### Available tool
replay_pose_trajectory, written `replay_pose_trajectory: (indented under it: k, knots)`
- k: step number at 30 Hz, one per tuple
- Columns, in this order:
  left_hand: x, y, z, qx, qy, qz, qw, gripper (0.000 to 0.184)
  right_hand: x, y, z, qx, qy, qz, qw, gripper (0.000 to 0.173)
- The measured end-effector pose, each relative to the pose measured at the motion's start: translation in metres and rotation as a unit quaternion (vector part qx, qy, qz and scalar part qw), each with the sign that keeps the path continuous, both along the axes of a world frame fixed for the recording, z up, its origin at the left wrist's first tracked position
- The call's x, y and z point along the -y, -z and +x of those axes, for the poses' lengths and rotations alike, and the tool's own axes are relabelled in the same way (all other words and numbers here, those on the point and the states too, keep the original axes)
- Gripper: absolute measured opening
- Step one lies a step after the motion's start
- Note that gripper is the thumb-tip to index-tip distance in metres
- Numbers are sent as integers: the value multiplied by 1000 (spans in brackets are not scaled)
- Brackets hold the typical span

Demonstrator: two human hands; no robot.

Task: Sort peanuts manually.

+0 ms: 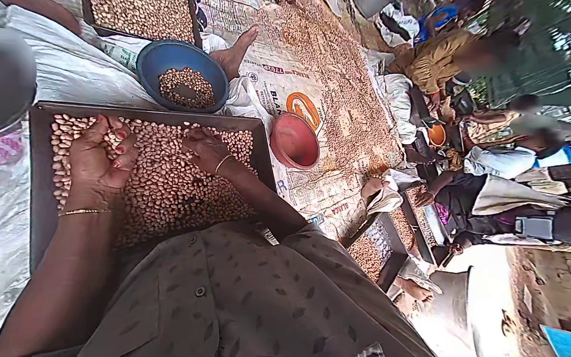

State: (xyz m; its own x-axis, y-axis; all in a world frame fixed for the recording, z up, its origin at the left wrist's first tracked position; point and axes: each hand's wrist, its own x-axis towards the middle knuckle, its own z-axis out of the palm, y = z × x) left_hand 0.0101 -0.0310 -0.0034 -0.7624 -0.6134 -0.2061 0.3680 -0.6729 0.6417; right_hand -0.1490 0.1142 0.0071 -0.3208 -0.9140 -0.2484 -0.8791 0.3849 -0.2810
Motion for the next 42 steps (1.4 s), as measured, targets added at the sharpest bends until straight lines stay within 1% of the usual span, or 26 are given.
replay_pose_trajectory:
  k: [1,2,4,5,6,7,8,9,10,12,15,17,23,27,29,30,31,32,33,34,35,36,37,39,41,42]
  knots:
    - [-1,0,-1,2,6,3,1000,38,-15,-4,-6,13,18,17,1000,30]
    - [-2,-1,-2,3,9,7,1000,39,-33,-11,-11,52,19,15,998,26]
    - [-4,-4,-5,7,14,7,1000,40,-72,-23,-18,193,-1,-20,981,23]
    - [-5,-6,-6,9,19,9,1000,40,-90,-27,-21,242,3,-48,969,24]
    - [-6,-8,-6,11,25,11,1000,40,-105,-29,-27,239,16,-92,967,22]
    - [-7,-10,-6,13,33,14,999,40,-116,-29,-35,182,41,-152,971,19]
    - [-8,-10,-6,17,38,15,999,40,-122,-29,-44,94,81,-205,971,17]
    - [-9,-10,-6,22,42,12,999,40,-124,-30,-54,-6,125,-231,965,16]
    - [-10,-10,-6,28,45,9,999,40,-123,-32,-61,-92,164,-234,954,16]
    - [-10,-7,-7,38,51,3,998,40,-117,-30,-71,-190,212,-178,942,18]
    - [-8,-1,-7,49,54,-2,997,40,-101,-14,-72,-222,236,-41,945,27]
    - [-8,1,-7,57,58,-4,997,40,-93,-10,-70,-198,254,44,946,36]
    - [-12,-1,-10,89,71,-17,993,40,-88,-4,-72,-181,255,89,946,41]
    - [-20,-7,-13,142,121,-33,982,47,-86,-6,-71,-196,256,107,940,41]
    - [-24,-6,-13,172,168,-52,969,52,-91,-5,-67,-203,249,49,946,39]
    - [-25,-5,-14,189,196,-64,960,54,-95,-7,-61,-189,235,-21,953,35]
    - [-28,-3,-16,205,224,-75,950,57,-97,-9,-53,-157,209,-122,957,26]
    - [-31,-2,-18,223,255,-86,937,59,-97,-11,-43,-103,170,-222,954,19]
    - [-36,0,-19,233,285,-90,925,61,-96,-13,-32,-36,132,-291,947,17]
    - [-39,3,-21,231,320,-97,914,62,-93,-16,-21,42,102,-331,937,19]
    - [-43,6,-22,216,354,-102,904,63,-91,-18,-14,100,95,-335,932,25]
    - [-44,10,-23,203,383,-101,896,61,-90,-18,-12,123,109,-314,935,27]
    - [-47,13,-24,195,392,-95,894,57,-91,-14,-14,106,133,-278,945,24]
    - [-51,13,-25,199,374,-87,902,42,-94,-5,-25,30,172,-180,968,19]
    - [-49,9,-24,206,338,-78,915,31,-95,4,-30,-14,198,-72,977,21]
    - [-45,8,-23,204,317,-73,923,27,-96,10,-29,-32,203,-47,978,22]
